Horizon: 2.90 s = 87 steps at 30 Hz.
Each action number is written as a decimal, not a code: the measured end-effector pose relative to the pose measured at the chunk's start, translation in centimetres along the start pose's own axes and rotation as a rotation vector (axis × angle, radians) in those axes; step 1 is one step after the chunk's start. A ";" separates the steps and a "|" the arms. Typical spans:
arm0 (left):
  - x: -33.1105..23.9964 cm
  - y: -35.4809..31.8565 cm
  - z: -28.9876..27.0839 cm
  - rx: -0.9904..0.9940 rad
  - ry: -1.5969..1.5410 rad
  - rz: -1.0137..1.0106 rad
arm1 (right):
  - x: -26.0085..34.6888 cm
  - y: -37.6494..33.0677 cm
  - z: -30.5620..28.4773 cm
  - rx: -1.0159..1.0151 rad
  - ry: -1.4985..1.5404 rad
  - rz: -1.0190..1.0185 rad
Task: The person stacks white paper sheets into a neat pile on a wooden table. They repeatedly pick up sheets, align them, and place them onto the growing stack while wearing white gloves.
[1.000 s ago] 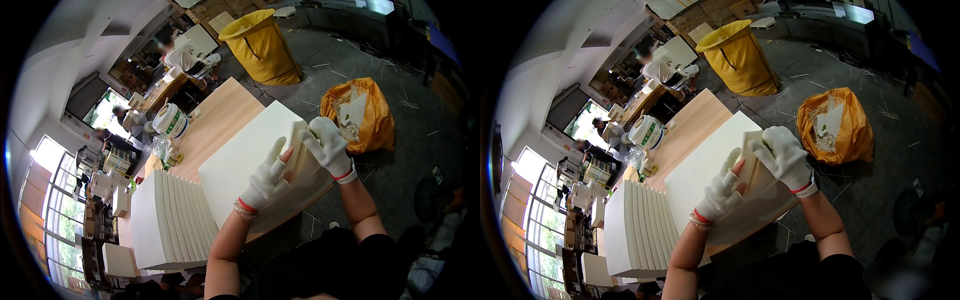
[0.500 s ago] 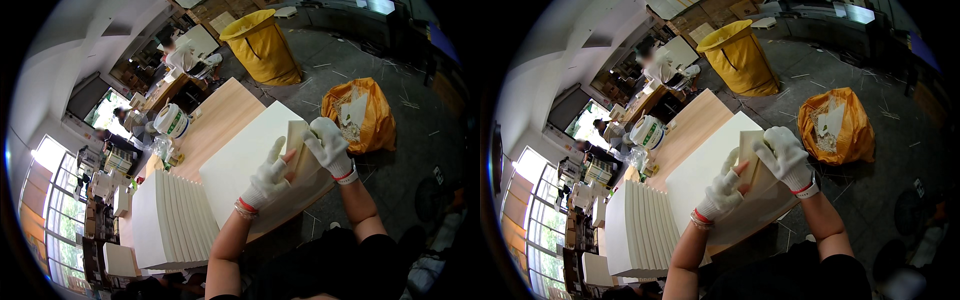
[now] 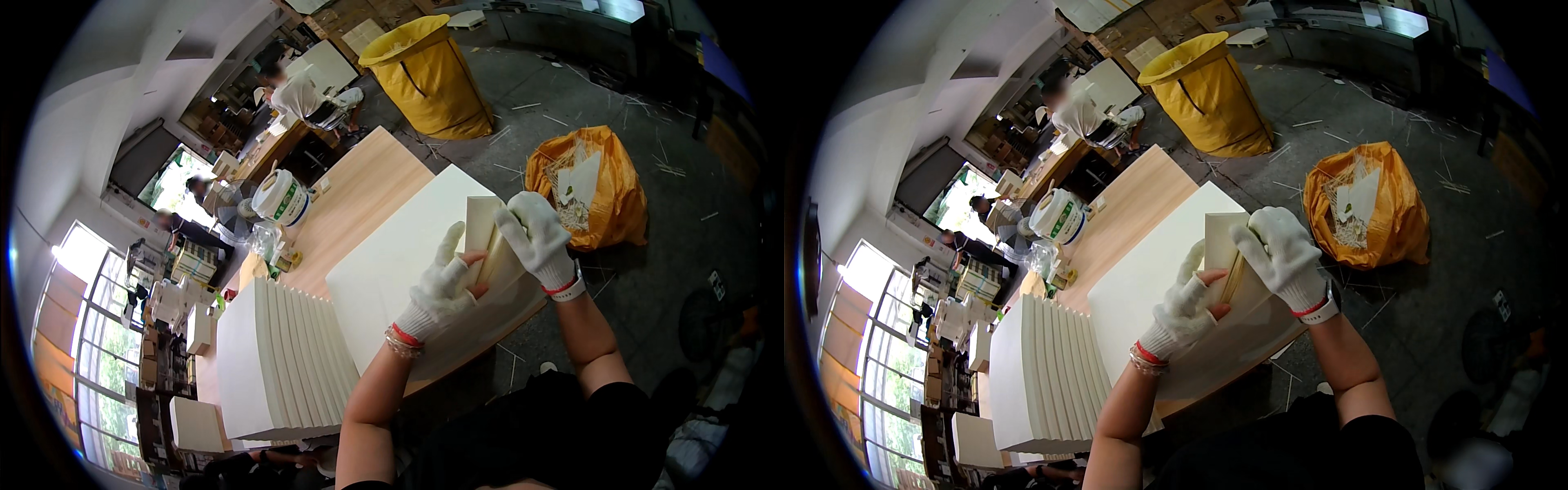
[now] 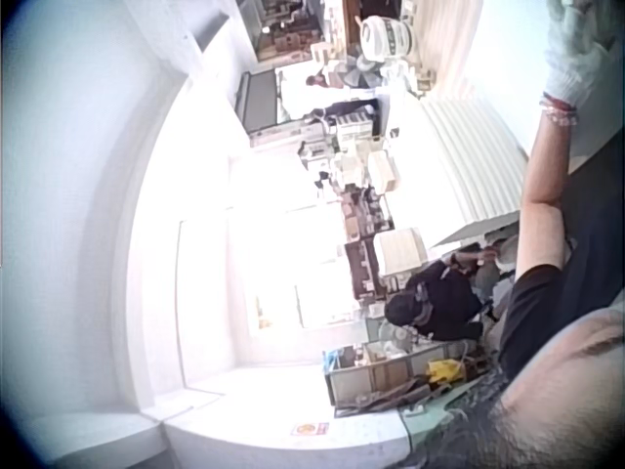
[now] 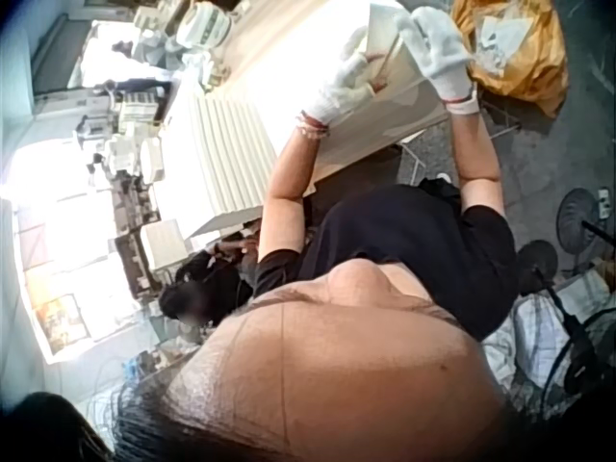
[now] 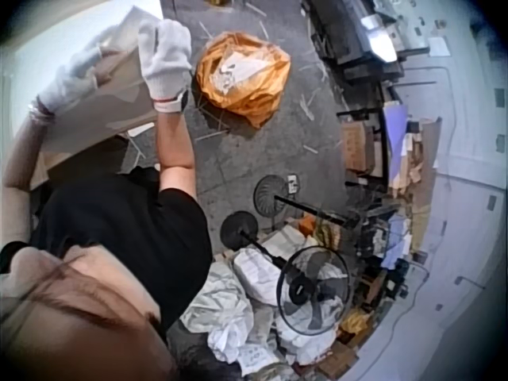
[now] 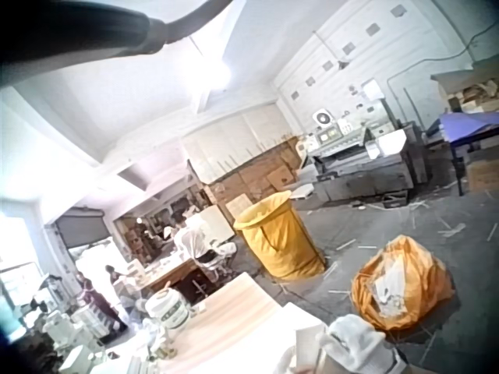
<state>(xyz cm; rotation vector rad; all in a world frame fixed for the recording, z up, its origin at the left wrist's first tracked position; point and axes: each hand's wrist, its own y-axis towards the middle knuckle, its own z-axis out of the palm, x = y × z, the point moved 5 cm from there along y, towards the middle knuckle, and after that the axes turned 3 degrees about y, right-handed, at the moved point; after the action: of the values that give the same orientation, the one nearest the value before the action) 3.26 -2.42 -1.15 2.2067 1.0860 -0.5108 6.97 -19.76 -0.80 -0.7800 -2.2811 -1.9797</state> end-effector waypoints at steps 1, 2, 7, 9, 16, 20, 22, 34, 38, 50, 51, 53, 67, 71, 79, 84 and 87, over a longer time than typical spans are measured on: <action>-0.1 -0.1 0.0 0.008 -0.004 -0.017 | -0.1 0.0 0.0 0.000 0.027 0.051; 0.0 -0.1 0.0 0.016 -0.007 -0.033 | -0.2 0.1 -0.1 0.000 0.053 0.103; 1.0 -0.3 0.3 0.061 0.125 0.058 | 0.4 0.0 0.2 0.043 -0.104 -0.044; 0.9 -0.1 0.5 0.036 0.119 0.050 | 0.3 -0.1 0.2 0.029 -0.106 -0.041; 0.5 0.0 0.3 -0.057 0.065 0.028 | 0.1 -0.4 0.2 0.000 -0.119 -0.072; -0.1 -0.2 0.0 0.003 0.076 0.016 | -0.2 -0.2 0.0 0.032 0.020 0.097; 0.2 0.0 0.2 0.036 0.163 0.131 | -0.1 -0.1 0.1 0.037 0.006 0.087; 0.2 -0.1 0.3 -0.049 0.119 0.066 | 0.0 -0.3 -0.2 0.009 -0.052 -0.019; 0.2 -0.3 0.4 -0.023 0.218 0.160 | -0.4 -0.2 0.0 0.002 0.068 0.137; 0.2 -0.1 0.3 -0.051 0.065 0.015 | -0.3 -0.3 -0.1 -0.001 0.040 0.094; 0.1 -0.1 0.3 -0.033 0.090 0.019 | -0.4 -0.2 -0.1 0.001 0.101 0.154; -0.2 -0.1 0.2 0.004 0.139 0.030 | -0.7 -0.6 0.1 0.010 0.049 0.151; -0.2 0.0 0.3 0.002 0.066 0.002 | -0.7 -0.3 -0.1 -0.024 0.127 0.268; -0.5 0.1 0.4 0.051 0.280 0.133 | -0.4 -0.2 -0.1 -0.003 0.097 0.229; 0.2 0.0 0.5 -0.022 0.051 -0.039 | -0.7 -0.6 0.0 -0.025 0.056 0.147; 0.0 0.0 0.3 -0.020 0.073 -0.017 | -0.9 -0.6 -0.2 -0.044 0.144 0.268; -0.2 0.0 0.3 0.014 0.144 0.060 | -0.8 -0.3 -0.2 -0.010 0.152 0.320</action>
<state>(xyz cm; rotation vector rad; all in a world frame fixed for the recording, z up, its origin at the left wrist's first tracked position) 3.15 -2.68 -1.24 2.3093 1.0886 -0.3390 7.46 -20.19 -1.34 -0.8958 -1.9258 -1.8376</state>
